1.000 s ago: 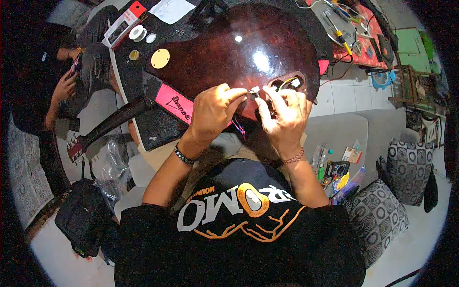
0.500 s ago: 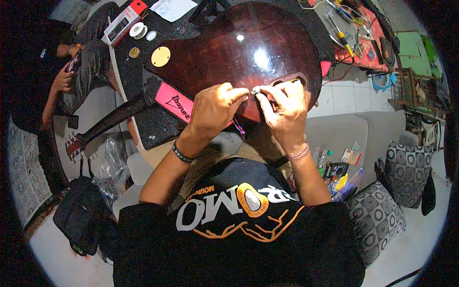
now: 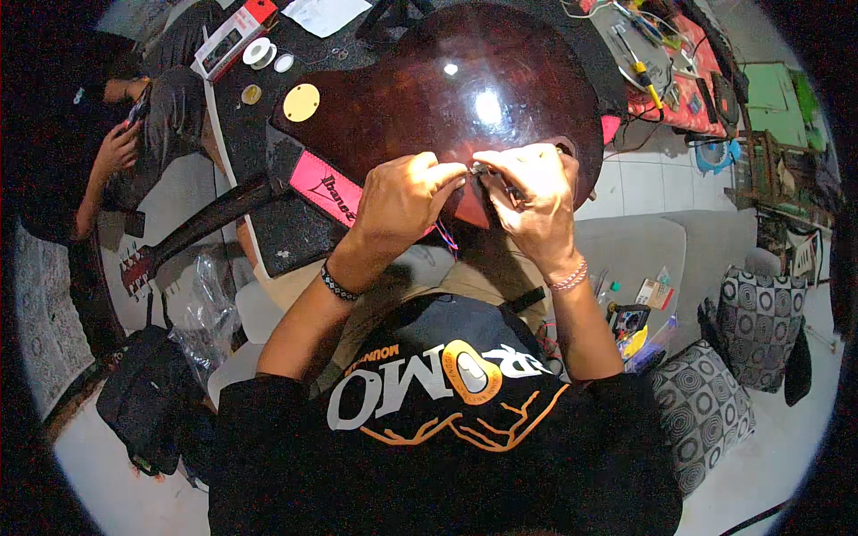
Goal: Repairing the internal electronics and wiring of an electric guitar.
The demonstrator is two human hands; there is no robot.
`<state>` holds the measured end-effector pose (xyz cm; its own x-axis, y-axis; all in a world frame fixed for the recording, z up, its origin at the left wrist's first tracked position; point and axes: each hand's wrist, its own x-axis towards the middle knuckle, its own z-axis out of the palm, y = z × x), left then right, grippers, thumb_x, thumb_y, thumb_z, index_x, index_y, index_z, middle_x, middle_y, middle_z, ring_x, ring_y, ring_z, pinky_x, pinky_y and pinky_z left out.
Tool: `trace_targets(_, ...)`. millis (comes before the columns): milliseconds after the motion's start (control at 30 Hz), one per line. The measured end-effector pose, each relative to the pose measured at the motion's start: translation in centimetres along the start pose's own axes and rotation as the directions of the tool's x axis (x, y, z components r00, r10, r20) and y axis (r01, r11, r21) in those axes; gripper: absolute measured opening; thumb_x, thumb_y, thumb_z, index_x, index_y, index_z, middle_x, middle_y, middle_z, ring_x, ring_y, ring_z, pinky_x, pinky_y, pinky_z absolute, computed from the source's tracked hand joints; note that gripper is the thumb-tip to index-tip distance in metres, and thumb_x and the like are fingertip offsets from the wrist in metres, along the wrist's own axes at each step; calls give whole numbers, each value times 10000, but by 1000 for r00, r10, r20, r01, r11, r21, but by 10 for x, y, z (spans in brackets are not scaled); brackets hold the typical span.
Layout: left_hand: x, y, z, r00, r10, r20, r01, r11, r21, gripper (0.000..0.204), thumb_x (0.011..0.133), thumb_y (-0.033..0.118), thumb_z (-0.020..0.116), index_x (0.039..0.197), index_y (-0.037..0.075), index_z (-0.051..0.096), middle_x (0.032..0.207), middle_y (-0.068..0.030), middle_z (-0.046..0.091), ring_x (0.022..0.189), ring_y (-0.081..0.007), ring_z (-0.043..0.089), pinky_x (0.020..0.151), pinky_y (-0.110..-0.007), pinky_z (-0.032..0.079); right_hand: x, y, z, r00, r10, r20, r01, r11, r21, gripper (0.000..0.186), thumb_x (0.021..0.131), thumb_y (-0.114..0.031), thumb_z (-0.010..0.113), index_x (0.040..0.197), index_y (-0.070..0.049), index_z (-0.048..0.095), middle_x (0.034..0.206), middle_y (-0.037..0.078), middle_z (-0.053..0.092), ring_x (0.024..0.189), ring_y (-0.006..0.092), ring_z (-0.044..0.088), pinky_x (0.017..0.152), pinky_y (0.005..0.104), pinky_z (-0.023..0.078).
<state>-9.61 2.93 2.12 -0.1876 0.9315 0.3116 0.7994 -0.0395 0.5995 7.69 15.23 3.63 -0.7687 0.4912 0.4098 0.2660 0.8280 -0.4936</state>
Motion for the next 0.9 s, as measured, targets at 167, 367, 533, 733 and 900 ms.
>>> trace_targets(167,1,1,-1,1000,-6,2,6,1000,5,135,923,181,727,1003,74,746,795,-124,628,740,-328,662,666,-442,532,4,3,-3,996,2,90,-5,999,33,311,796,-49,776,1099,-114,756,1025,67,722,991,277,625,907,401,497)
trace_targets(367,-1,-1,5,996,-78,-39,73,990,-121,139,931,171,732,1003,53,734,883,-152,694,793,-350,694,718,-435,559,7,7,0,994,1,106,-10,997,81,300,789,-71,786,1085,-110,755,1018,64,721,988,279,614,911,405,500)
trace_targets(533,-2,3,1,968,-250,3,240,925,-293,146,913,136,754,1009,31,722,952,-169,728,825,-359,714,747,-416,571,9,6,-1,994,-12,110,6,999,49,292,787,-75,791,1074,-116,759,1004,53,724,975,272,608,912,401,500)
trace_targets(733,-5,-3,-6,977,-211,27,212,952,-223,157,898,112,794,1029,38,749,942,-117,715,825,-256,711,739,-359,557,8,7,-2,991,-11,132,6,999,41,289,785,-74,795,1069,-120,766,1008,42,732,969,259,605,911,388,500)
trace_targets(900,0,-10,-3,978,-156,-140,128,973,-189,123,854,79,790,964,55,743,904,-116,672,857,-328,674,744,-413,532,8,7,0,994,-15,106,7,998,68,291,783,-71,799,1068,-121,771,1012,33,736,968,259,607,911,382,503)
